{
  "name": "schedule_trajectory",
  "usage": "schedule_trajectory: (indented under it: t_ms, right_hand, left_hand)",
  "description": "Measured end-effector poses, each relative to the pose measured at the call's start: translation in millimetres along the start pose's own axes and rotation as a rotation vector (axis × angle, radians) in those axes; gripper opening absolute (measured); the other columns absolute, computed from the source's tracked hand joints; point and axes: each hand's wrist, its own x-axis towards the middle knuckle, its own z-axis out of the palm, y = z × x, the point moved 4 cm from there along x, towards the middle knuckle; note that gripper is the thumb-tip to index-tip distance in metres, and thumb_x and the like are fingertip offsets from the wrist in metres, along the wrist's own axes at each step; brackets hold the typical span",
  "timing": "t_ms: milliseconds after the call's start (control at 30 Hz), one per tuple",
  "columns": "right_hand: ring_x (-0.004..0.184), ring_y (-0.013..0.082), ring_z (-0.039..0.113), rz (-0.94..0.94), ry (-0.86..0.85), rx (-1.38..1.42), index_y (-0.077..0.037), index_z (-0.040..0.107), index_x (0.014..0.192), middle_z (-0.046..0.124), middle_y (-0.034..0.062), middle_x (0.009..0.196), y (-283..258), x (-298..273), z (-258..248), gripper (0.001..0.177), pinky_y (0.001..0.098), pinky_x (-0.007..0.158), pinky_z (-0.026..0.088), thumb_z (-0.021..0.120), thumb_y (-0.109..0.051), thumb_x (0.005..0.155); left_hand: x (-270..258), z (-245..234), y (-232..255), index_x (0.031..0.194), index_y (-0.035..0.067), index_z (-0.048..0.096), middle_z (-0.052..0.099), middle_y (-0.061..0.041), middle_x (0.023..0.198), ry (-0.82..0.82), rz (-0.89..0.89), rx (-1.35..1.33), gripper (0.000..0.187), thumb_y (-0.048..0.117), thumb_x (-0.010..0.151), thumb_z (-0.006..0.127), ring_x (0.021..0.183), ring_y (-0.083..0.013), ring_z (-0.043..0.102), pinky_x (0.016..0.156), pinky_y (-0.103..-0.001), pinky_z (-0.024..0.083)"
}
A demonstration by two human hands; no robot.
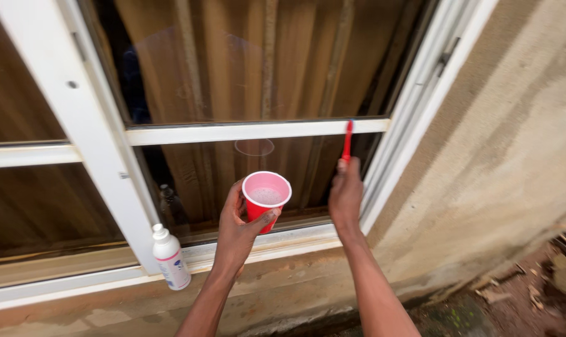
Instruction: The person cleans the exterior white frame of a window by spraying it with liquid and scrubbing the grooves and surfaces with a toothbrush.
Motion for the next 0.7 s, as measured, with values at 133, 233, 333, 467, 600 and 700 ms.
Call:
schedule_trajectory:
  t_ms: [133,233,333,467,600,700]
  right_hand:
    - [0.053,0.0125,0.036,0.257,0.104,0.421,-0.006,0.045,0.093,0.039,0.0003,0.064,1,1,1,0.038,0.0315,0.045,0.03,0.036,-0.035,0.116]
    - [0.052,0.0096,0.042,0.105,0.016,0.287,-0.006,0.045,0.091,0.043,-0.0014,0.063,-22,-10,31,0.039,0.0279,0.045,0.035,0.036,-0.035,0.114]
    - [0.051,0.0088,0.048,-0.033,-0.089,0.128,-0.006,0.05,0.092,0.048,-0.0008,0.061,-44,-26,55,0.038,0.0264,0.046,0.038,0.037,-0.036,0.112]
    - [0.056,0.0139,0.043,0.159,0.009,0.437,-0.002,0.048,0.096,0.043,0.0035,0.067,-46,-33,65,0.04,0.0323,0.048,0.035,0.038,-0.036,0.115]
    - [0.06,0.0134,0.05,-0.097,-0.082,0.282,-0.003,0.054,0.1,0.051,0.0035,0.068,-82,-62,104,0.035,0.0315,0.051,0.042,0.04,-0.033,0.11]
    - [0.057,0.0138,0.051,-0.023,-0.176,0.264,-0.004,0.053,0.092,0.05,0.0035,0.064,-94,-66,113,0.037,0.0321,0.05,0.042,0.041,-0.034,0.11]
  left_hand:
    - [-6,-16,7,0.141,0.009,0.049,0.066,-0.008,0.125,0.071,0.0,0.001,0.075,0.006,0.074,0.083,0.118,-0.0179,0.064,0.097,-0.035,0.056]
    - [-10,-24,10,0.141,0.009,0.048,0.066,-0.008,0.125,0.113,-0.001,0.005,0.076,0.006,0.073,0.082,0.119,-0.0178,0.064,0.098,-0.035,0.056]
    - [-16,-30,15,0.141,0.009,0.048,0.066,-0.008,0.125,0.151,-0.007,0.005,0.078,0.007,0.072,0.083,0.12,-0.0181,0.064,0.099,-0.036,0.055]
    - [-30,-43,24,0.143,0.01,0.046,0.064,-0.008,0.129,0.197,-0.007,0.054,0.077,0.01,0.075,0.082,0.123,-0.0181,0.061,0.104,-0.036,0.053]
    - [-47,-55,34,0.144,0.01,0.045,0.063,-0.008,0.131,0.231,0.018,0.057,0.072,0.013,0.08,0.078,0.126,-0.0184,0.06,0.106,-0.037,0.05]
    - [-64,-64,47,0.145,0.011,0.044,0.062,-0.006,0.132,0.282,0.015,0.103,0.073,0.014,0.08,0.078,0.126,-0.017,0.059,0.105,-0.037,0.05]
